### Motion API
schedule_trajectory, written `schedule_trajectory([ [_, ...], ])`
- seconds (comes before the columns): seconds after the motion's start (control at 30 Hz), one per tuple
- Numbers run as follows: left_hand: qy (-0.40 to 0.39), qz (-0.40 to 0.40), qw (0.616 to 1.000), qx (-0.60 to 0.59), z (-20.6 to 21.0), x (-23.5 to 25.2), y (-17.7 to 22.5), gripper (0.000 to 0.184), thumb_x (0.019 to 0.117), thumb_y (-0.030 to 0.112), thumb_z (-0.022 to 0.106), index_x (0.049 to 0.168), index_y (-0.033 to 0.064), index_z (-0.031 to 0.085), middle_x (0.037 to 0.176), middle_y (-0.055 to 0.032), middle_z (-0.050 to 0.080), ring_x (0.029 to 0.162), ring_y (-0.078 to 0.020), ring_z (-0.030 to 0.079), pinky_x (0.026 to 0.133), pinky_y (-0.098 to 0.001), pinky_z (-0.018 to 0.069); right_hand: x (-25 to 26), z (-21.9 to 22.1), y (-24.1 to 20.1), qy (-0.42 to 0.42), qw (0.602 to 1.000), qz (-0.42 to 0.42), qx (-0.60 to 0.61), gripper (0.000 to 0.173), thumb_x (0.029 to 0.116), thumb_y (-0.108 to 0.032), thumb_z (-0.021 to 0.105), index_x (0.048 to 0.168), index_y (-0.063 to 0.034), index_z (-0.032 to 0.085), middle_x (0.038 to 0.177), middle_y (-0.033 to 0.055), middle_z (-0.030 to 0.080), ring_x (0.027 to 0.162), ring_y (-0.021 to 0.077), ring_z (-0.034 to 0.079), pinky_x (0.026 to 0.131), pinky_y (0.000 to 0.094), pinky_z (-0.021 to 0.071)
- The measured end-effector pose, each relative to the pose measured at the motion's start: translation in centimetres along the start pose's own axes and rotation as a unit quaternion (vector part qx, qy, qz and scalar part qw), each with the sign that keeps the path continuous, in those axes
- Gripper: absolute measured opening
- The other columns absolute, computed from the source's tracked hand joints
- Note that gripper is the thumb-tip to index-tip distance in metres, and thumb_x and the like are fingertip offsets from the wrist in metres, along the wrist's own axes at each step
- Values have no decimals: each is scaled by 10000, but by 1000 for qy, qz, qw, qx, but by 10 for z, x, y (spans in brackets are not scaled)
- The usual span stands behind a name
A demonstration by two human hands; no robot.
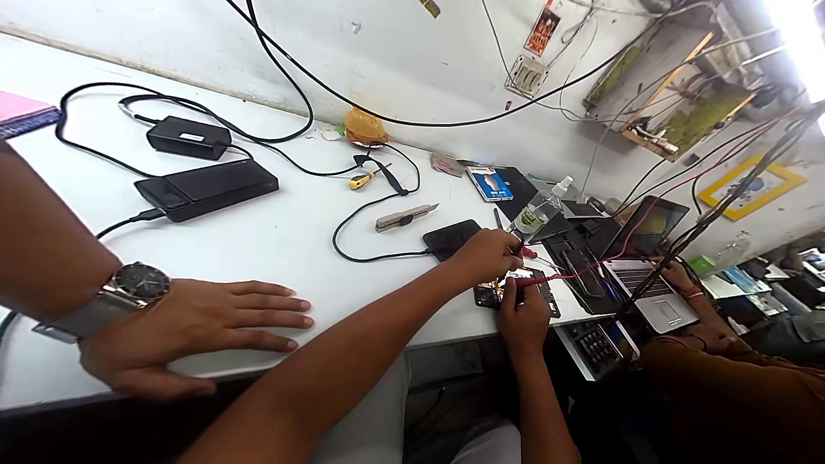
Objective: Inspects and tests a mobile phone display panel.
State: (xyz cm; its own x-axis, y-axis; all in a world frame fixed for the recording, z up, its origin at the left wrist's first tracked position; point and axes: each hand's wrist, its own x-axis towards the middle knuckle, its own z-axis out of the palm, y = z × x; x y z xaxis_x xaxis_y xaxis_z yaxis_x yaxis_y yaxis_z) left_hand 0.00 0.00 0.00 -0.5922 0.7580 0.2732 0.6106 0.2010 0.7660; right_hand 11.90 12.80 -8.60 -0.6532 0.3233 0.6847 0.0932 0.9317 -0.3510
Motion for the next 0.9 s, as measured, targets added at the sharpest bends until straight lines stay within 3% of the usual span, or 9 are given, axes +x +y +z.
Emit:
schedule_trajectory([
  [0.27,27,34,999,20,4,3,-4,143,1000,232,665,1010,110,738,870,-27,750,793,-165,716,817,-463,590,3,0,-2,14,1000,-3,25,275,1056,-282,520,926,-91,669,747,49,641,644,192,644,567,430,557],
  [0.37,43,33,997,58,-1,-8,-1,135,1001,226,678,1025,110,742,923,-50,746,856,-204,718,849,-512,581,0,4,-10,12,999,18,32,266,1049,-266,536,930,-81,685,774,57,672,677,197,677,598,440,586],
  [0.5,60,80,992,80,8,3,-24,141,986,298,677,996,174,745,857,-18,742,797,-226,717,749,-582,570,4,0,-7,-10,997,38,64,276,1030,-250,559,908,-53,708,784,73,692,730,207,700,653,439,595],
  [0.67,46,72,996,30,9,5,-37,180,985,290,660,1023,132,737,884,-49,752,799,-244,720,757,-588,560,4,2,-8,-26,991,50,125,266,1021,-233,555,911,-42,703,760,73,680,712,209,686,639,439,567],
  [0.9,0,36,999,-13,0,1,-27,228,978,263,675,1086,69,731,933,-92,764,851,-215,733,808,-507,583,5,6,-8,-29,989,44,140,283,1029,-247,528,932,-42,698,765,81,685,726,220,691,640,449,553],
])
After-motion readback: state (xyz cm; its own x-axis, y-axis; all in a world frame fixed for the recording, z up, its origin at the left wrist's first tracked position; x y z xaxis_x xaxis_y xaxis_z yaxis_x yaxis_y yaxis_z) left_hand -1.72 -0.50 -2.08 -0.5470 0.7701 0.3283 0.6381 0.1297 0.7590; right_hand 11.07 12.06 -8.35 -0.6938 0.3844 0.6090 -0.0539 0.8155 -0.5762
